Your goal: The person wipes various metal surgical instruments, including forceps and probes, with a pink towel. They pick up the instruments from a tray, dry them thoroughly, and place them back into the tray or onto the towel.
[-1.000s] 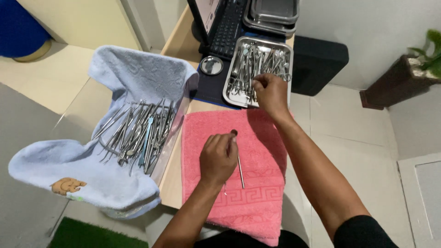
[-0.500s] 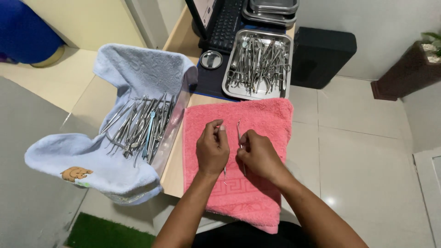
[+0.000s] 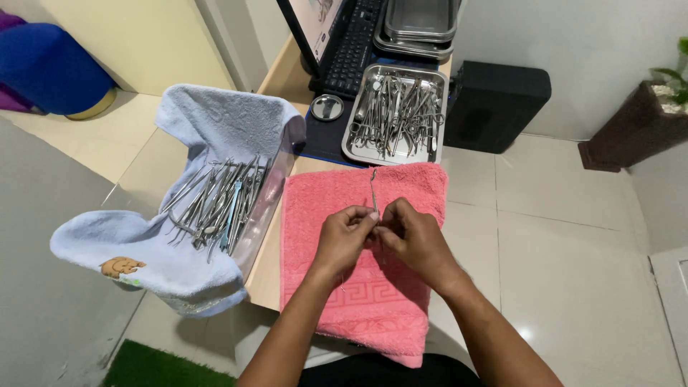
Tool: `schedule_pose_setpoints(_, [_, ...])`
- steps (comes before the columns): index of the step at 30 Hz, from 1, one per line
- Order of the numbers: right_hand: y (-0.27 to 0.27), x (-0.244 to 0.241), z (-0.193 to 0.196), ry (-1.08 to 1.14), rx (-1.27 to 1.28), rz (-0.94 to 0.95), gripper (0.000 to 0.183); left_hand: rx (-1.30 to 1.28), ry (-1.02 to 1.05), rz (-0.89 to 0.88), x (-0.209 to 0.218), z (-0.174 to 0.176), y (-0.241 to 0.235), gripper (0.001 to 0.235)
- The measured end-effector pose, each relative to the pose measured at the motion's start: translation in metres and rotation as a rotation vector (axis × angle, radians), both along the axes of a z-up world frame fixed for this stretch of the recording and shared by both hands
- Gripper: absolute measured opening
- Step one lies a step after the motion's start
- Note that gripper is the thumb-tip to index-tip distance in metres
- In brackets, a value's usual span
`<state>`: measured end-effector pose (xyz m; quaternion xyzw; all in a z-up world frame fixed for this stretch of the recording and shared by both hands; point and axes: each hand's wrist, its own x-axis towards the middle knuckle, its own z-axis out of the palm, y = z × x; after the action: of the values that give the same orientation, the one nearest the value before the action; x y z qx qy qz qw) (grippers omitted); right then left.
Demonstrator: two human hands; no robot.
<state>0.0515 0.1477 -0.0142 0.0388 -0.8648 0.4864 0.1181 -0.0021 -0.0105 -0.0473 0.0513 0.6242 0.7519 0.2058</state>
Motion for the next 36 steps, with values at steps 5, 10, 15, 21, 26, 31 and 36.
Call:
schedule_pose_setpoints(5, [0.024, -0.013, 0.0, -0.054, -0.001, -0.167, 0.027, 0.128, -0.098, 0.024, -0.002, -0.006, 0.003, 0.02])
schedule_pose_setpoints(10, [0.073, -0.047, -0.049, -0.123, 0.056, -0.587, 0.054, 0.136, -0.135, 0.042, 0.003, 0.005, -0.002, 0.021])
schedule_pose_setpoints(15, [0.076, -0.039, -0.053, -0.101, 0.05, -0.522, 0.043, 0.121, -0.137, 0.017, 0.004, 0.006, 0.001, 0.017])
schedule_pose_setpoints(21, [0.052, -0.024, -0.014, -0.154, -0.807, -0.02, 0.023, 0.093, -0.144, -0.022, 0.006, -0.004, 0.007, 0.022])
schedule_pose_setpoints(26, [0.033, -0.022, -0.009, -0.152, -0.737, 0.132, 0.027, 0.015, -0.138, -0.073, 0.015, 0.002, 0.006, 0.023])
schedule_pose_setpoints(31, [0.033, -0.029, -0.015, -0.041, -0.496, 0.043, 0.036, -0.114, -0.002, -0.14, 0.02, 0.016, -0.008, 0.027])
schedule_pose_setpoints(36, [0.03, -0.027, -0.016, -0.091, -0.276, -0.052, 0.018, -0.316, 0.007, -0.167, 0.02, 0.051, -0.026, 0.026])
